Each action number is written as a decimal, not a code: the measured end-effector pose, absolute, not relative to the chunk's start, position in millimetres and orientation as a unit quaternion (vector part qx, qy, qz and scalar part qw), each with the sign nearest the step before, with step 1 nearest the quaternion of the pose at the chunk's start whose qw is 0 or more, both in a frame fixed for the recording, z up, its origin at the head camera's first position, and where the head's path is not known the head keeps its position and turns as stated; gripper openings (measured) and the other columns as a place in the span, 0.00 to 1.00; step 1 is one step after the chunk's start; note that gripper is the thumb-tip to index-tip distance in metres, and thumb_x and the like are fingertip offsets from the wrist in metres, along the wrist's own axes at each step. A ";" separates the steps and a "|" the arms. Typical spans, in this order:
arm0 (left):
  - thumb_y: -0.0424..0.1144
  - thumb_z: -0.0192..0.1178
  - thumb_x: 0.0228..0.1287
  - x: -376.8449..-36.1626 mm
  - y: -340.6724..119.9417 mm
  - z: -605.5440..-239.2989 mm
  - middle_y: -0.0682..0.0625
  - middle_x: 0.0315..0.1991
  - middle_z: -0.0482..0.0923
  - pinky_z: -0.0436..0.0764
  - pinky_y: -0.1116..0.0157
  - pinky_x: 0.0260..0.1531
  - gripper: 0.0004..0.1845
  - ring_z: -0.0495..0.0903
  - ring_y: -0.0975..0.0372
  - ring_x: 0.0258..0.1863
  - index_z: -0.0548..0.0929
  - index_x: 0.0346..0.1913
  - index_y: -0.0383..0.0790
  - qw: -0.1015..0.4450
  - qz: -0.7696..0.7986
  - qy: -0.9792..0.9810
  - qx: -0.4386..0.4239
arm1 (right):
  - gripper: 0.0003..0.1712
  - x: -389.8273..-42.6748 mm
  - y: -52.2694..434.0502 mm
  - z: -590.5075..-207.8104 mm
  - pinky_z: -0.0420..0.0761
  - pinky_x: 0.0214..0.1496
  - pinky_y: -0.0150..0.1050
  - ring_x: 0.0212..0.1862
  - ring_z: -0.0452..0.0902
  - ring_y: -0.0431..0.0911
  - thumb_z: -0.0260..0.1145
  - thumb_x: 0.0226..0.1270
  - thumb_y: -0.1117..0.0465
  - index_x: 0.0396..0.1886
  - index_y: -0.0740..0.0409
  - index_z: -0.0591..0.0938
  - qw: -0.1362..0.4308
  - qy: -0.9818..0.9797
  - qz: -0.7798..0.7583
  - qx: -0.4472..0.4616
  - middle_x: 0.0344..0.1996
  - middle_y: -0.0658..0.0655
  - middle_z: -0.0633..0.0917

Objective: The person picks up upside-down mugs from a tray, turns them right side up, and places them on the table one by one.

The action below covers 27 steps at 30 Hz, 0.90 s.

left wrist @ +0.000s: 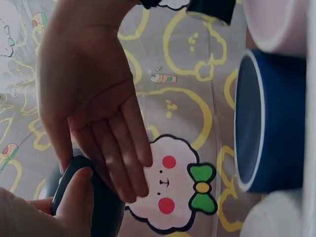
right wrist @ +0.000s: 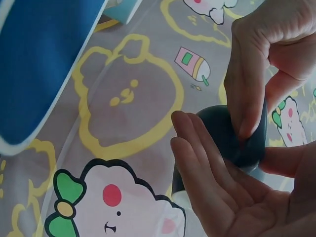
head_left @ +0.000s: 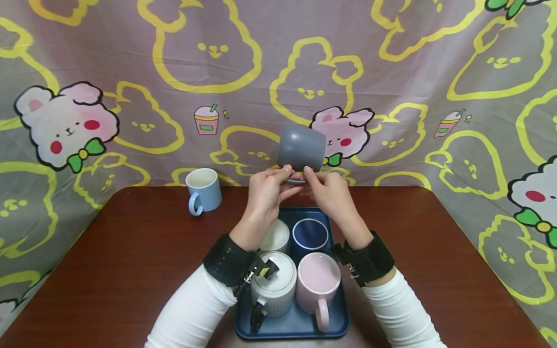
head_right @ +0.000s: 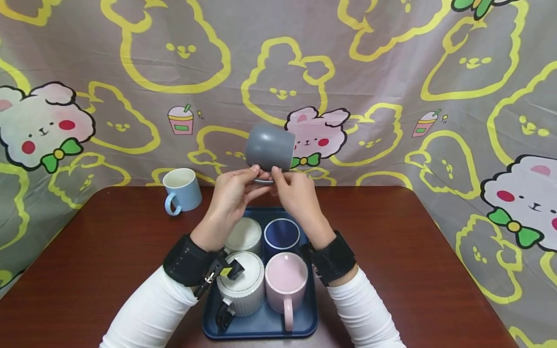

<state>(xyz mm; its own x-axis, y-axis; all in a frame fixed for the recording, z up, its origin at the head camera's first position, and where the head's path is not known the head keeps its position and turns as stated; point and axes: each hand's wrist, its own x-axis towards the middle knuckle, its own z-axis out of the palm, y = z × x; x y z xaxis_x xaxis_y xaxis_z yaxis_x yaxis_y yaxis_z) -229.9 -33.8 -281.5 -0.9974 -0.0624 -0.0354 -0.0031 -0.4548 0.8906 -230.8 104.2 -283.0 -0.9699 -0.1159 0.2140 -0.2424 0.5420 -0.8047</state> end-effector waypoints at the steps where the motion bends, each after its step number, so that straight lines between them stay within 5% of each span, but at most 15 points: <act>1: 0.30 0.54 0.68 -229.7 -33.0 -282.1 0.48 0.25 0.81 0.83 0.59 0.38 0.13 0.85 0.63 0.27 0.79 0.47 0.20 0.016 -0.853 -0.520 0.032 | 0.27 -231.0 104.3 -282.9 0.84 0.41 0.41 0.36 0.86 0.49 0.51 0.73 0.46 0.47 0.64 0.84 0.072 -0.877 0.465 0.099 0.33 0.61 0.88; 7: 0.31 0.54 0.68 -229.1 -31.0 -287.2 0.46 0.25 0.82 0.84 0.59 0.40 0.13 0.85 0.61 0.27 0.79 0.45 0.20 0.012 -0.857 -0.514 0.030 | 0.22 -230.8 105.8 -282.6 0.83 0.34 0.37 0.31 0.85 0.47 0.54 0.72 0.49 0.43 0.63 0.85 0.086 -0.884 0.450 0.089 0.29 0.60 0.87; 21: 0.34 0.60 0.64 -228.7 -34.0 -285.2 0.52 0.27 0.83 0.83 0.71 0.35 0.14 0.83 0.68 0.27 0.82 0.45 0.23 0.035 -0.814 -0.577 0.055 | 0.20 -229.4 104.5 -281.7 0.85 0.37 0.38 0.35 0.86 0.52 0.55 0.72 0.53 0.43 0.66 0.84 0.074 -0.870 0.480 0.091 0.31 0.62 0.88; 27: 0.34 0.61 0.63 -228.3 -33.6 -284.6 0.52 0.32 0.80 0.83 0.66 0.43 0.14 0.80 0.67 0.34 0.83 0.43 0.23 0.049 -0.807 -0.586 0.065 | 0.21 -229.7 104.3 -282.5 0.84 0.40 0.39 0.38 0.86 0.52 0.57 0.71 0.54 0.46 0.68 0.82 0.052 -0.828 0.553 0.081 0.36 0.65 0.87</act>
<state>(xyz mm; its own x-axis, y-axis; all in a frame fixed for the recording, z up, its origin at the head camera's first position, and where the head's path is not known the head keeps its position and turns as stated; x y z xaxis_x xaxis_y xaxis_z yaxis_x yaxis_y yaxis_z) -228.3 -33.6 -284.6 -0.9867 -0.1557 -0.0471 0.0035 -0.3095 0.9509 -229.7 104.3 -282.5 -0.9813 -0.0767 0.1765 -0.1924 0.3760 -0.9064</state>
